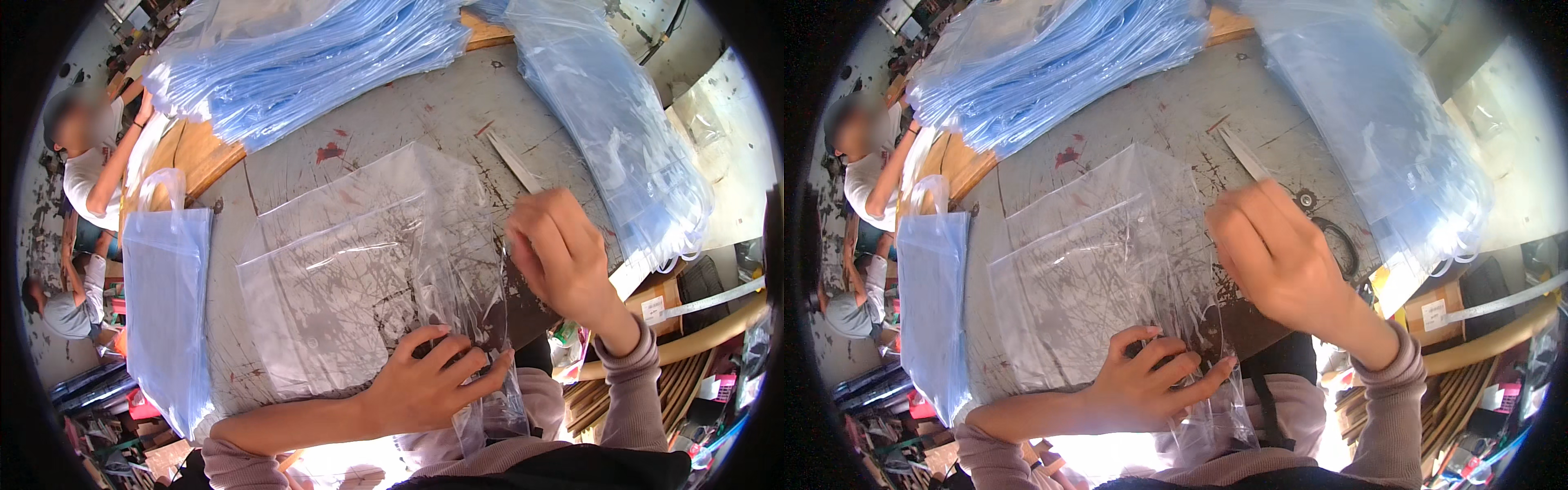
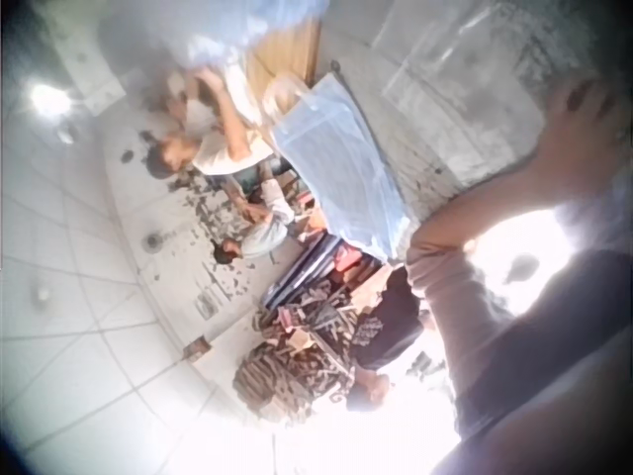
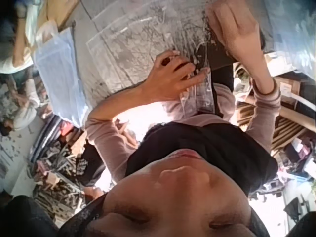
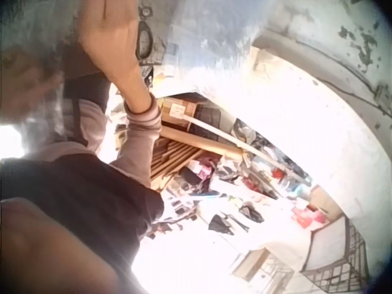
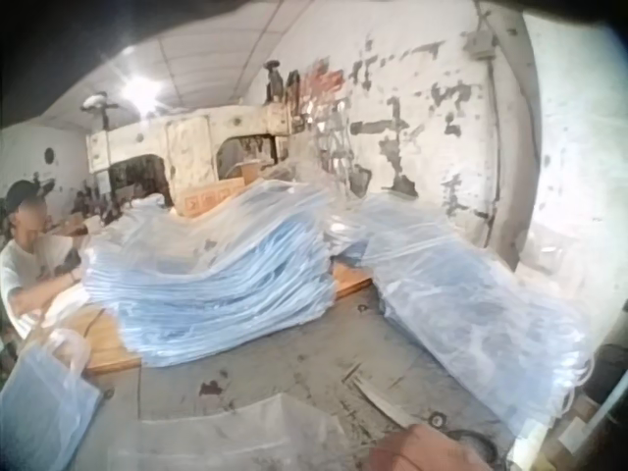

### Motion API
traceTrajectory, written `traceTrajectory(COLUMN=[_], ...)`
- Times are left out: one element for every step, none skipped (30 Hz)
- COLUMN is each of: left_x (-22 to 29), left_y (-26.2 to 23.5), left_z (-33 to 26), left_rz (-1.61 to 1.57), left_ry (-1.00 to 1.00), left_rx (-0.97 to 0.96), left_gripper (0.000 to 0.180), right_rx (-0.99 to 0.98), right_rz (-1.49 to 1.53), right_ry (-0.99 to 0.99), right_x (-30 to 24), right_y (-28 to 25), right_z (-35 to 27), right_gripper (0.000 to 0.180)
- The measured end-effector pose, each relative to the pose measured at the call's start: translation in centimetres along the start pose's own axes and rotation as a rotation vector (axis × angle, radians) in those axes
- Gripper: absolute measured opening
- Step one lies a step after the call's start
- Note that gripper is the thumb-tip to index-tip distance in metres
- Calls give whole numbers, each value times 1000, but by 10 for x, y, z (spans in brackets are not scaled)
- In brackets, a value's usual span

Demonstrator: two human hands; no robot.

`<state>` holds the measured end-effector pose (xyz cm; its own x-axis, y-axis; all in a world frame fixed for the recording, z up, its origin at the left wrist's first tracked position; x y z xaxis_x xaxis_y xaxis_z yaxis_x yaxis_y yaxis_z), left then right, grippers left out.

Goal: The person handles clear plastic bags on a workbench, unfolding and opening them by hand, and trims the edges of the plastic using scissors.

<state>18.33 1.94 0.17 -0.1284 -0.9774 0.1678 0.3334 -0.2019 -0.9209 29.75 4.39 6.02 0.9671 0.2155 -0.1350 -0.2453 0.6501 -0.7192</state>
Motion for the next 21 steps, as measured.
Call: traceTrajectory(left_x=[-1, -3, -2, 0, 2, 4, 5, 6, 9, 12, 11, 10, 9, 9, 8, 7, 7, 8, 7, 11, 10], left_y=[1, 2, 2, 1, -1, -1, 1, 1, 1, 0, 0, -1, -1, -2, -2, -1, -3, -3, -2, -3, -3], left_z=[0, -3, -3, -3, -2, 0, 0, -1, -1, 0, -1, -1, 0, 0, -2, -3, -4, -4, -7, -3, -4], left_rz=[-6, -4, 13, 30, 30, -22, -67, -66, -45, -23, -19, -35, -51, -51, -46, -40, -43, -53, -60, -69, -52], left_ry=[-3, -5, 8, 20, 24, 25, 13, 14, 38, 62, 56, 42, 28, 26, 22, 18, 19, 36, 41, 62, 50], left_rx=[-1, -6, 1, 8, 10, -16, -49, -48, -36, -23, -22, -20, -18, -14, -16, -18, -14, -22, -32, -23, 7], left_gripper=[64, 64, 63, 62, 62, 58, 55, 55, 52, 50, 50, 49, 49, 49, 49, 49, 49, 45, 42, 42, 45], right_rx=[4, 12, 17, 51, 86, 85, 155, 223, 224, 243, 261, 261, 293, 322, 279, 234, 200, 166, 118, 81, 27], right_rz=[-7, -52, -110, -162, -209, -221, -284, -354, -357, -342, -317, -313, -329, -350, -314, -278, -228, -177, -75, -6, -77], right_ry=[4, 47, 92, 121, 146, 149, 215, 281, 280, 288, 292, 287, 307, 327, 399, 471, 549, 627, 638, 660, 656], right_x=[7, 17, 29, 37, 48, 64, 87, 99, 100, 102, 102, 99, 92, 84, 81, 77, 73, 71, 66, 60, 55], right_y=[1, 4, 3, 1, -2, -4, -10, -20, -25, -37, -44, -48, -55, -65, -67, -70, -78, -86, -86, -99, -104], right_z=[8, 16, 23, 31, 39, 46, 52, 55, 57, 59, 62, 61, 53, 44, 35, 24, 11, -3, -16, -31, -42], right_gripper=[24, 23, 22, 18, 15, 15, 12, 10, 10, 9, 8, 8, 8, 9, 11, 14, 15, 16, 15, 15, 13])
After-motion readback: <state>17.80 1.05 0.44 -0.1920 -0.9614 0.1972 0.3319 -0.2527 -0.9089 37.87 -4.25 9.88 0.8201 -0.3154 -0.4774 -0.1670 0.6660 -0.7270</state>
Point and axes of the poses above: each hand's wrist, its own z-axis towards the middle knuckle, its own y-axis out of the palm, x = y × z, the point moved 10 cm from there along z, towards the middle knuckle, and after that the axes turned 1 degree about -x, right-handed, at the moved point
